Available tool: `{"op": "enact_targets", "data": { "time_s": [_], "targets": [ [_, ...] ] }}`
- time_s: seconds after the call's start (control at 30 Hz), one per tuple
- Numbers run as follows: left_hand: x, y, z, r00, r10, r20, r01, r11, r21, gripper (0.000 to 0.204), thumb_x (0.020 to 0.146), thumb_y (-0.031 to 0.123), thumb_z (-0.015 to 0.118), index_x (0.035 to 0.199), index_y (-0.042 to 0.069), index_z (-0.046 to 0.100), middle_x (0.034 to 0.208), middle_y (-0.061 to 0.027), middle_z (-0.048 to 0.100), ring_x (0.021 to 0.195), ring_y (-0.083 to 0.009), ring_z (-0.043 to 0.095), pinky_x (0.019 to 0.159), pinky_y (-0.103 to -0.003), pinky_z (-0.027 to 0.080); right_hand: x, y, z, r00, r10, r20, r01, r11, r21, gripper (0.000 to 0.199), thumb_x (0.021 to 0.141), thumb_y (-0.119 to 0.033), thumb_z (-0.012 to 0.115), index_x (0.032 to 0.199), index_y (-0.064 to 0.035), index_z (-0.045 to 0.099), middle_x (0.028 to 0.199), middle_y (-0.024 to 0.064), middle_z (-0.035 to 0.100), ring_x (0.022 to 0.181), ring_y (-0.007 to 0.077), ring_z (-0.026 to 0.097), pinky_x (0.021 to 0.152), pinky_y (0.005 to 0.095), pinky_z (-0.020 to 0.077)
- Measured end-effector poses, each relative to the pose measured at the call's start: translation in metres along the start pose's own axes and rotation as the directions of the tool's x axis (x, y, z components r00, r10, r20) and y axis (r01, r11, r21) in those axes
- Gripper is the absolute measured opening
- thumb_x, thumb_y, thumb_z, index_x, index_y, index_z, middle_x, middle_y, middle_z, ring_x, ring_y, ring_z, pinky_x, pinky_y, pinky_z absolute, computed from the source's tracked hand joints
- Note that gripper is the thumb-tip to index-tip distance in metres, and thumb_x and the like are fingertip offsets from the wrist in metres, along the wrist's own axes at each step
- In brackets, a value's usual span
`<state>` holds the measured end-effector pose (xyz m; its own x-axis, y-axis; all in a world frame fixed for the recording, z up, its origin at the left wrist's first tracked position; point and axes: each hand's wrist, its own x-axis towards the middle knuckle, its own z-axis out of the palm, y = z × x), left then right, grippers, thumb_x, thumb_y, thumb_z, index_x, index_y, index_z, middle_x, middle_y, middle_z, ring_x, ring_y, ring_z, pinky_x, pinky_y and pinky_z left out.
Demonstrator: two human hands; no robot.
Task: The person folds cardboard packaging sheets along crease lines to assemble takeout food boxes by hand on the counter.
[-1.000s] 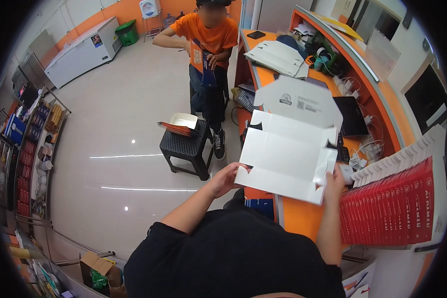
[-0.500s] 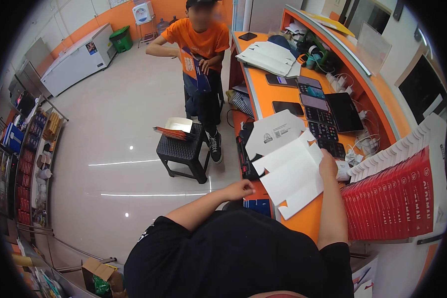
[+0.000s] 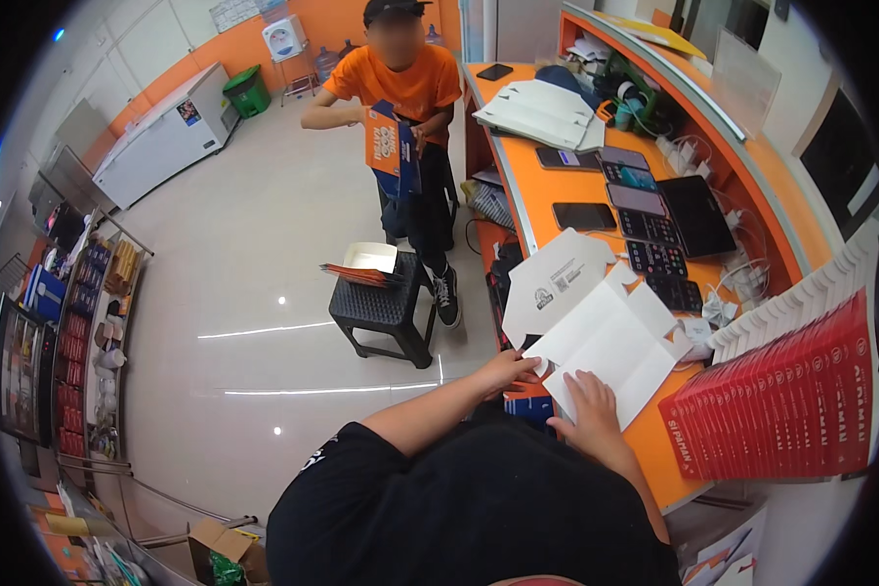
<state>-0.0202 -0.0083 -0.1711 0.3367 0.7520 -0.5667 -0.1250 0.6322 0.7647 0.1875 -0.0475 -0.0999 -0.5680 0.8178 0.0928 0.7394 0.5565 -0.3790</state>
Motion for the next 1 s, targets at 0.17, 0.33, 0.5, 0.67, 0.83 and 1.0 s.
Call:
{"op": "enact_targets", "data": {
  "time_s": [0.17,0.33,0.5,0.67,0.83,1.0],
  "targets": [
    [0.004,-0.005,0.012,0.998,0.012,0.054,-0.006,0.994,-0.105,0.025,0.087,0.023,0.052,0.105,0.004,0.051,0.095,-0.0052,0.056,0.082,-0.0118,0.058,0.070,-0.026,0.048,-0.023,0.003,0.033,0.995,0.097,-0.026,-0.101,0.979,-0.179,0.071,0.068,-0.032,0.069,0.127,-0.0083,0.038,0.128,0.0186,0.036,0.121,0.0345,0.033,0.096,0.0553,0.0260],
    [-0.007,-0.001,0.018,0.995,0.016,0.098,0.007,0.975,-0.223,0.024,0.087,0.018,0.052,0.107,0.004,0.049,0.095,-0.0057,0.057,0.078,-0.0125,0.061,0.072,-0.026,0.051,-0.024,-0.002,0.039,0.978,0.150,-0.144,-0.178,0.963,-0.203,0.069,0.068,-0.028,0.068,0.127,-0.0099,0.038,0.129,0.0162,0.036,0.121,0.0325,0.033,0.097,0.0536,0.0249],
    [-0.025,0.001,0.025,0.996,0.061,0.069,-0.040,0.959,-0.279,0.026,0.087,0.022,0.053,0.102,0.000,0.054,0.093,-0.0078,0.060,0.080,-0.0134,0.061,0.072,-0.026,0.050,-0.017,-0.006,0.033,0.969,0.140,-0.205,-0.186,0.956,-0.226,0.062,0.070,-0.022,0.065,0.125,-0.0084,0.041,0.126,0.0145,0.040,0.120,0.0309,0.037,0.096,0.0525,0.0270],
    [-0.023,-0.010,0.016,0.969,0.000,0.246,-0.032,0.992,0.125,0.028,0.088,0.027,0.053,0.096,0.000,0.059,0.091,-0.0060,0.062,0.079,-0.0129,0.060,0.073,-0.026,0.047,-0.019,-0.001,0.033,0.970,0.058,-0.236,-0.120,0.958,-0.259,0.054,0.070,-0.018,0.062,0.119,-0.0043,0.046,0.121,0.0147,0.046,0.113,0.0305,0.044,0.090,0.0482,0.0344],
    [-0.032,0.000,-0.001,0.880,0.038,0.473,-0.284,0.840,0.462,0.025,0.086,0.027,0.057,0.096,0.004,0.059,0.090,-0.0041,0.062,0.082,-0.0142,0.058,0.076,-0.026,0.045,-0.020,0.011,0.036,0.983,-0.005,-0.183,-0.039,0.971,-0.235,0.047,0.071,-0.015,0.058,0.115,-0.0019,0.049,0.116,0.0161,0.051,0.109,0.0308,0.049,0.086,0.0432,0.0402],
    [-0.065,0.039,0.019,0.828,0.316,0.464,-0.559,0.386,0.734,0.033,0.076,0.019,0.066,0.106,0.011,0.055,0.106,-0.0045,0.057,0.094,-0.0210,0.055,0.084,-0.031,0.042,-0.019,0.014,0.031,0.970,-0.040,-0.240,-0.011,0.979,-0.205,0.038,0.073,-0.010,0.055,0.110,-0.0015,0.052,0.111,0.0162,0.055,0.104,0.0300,0.053,0.083,0.0402,0.0430]
  ]
}}
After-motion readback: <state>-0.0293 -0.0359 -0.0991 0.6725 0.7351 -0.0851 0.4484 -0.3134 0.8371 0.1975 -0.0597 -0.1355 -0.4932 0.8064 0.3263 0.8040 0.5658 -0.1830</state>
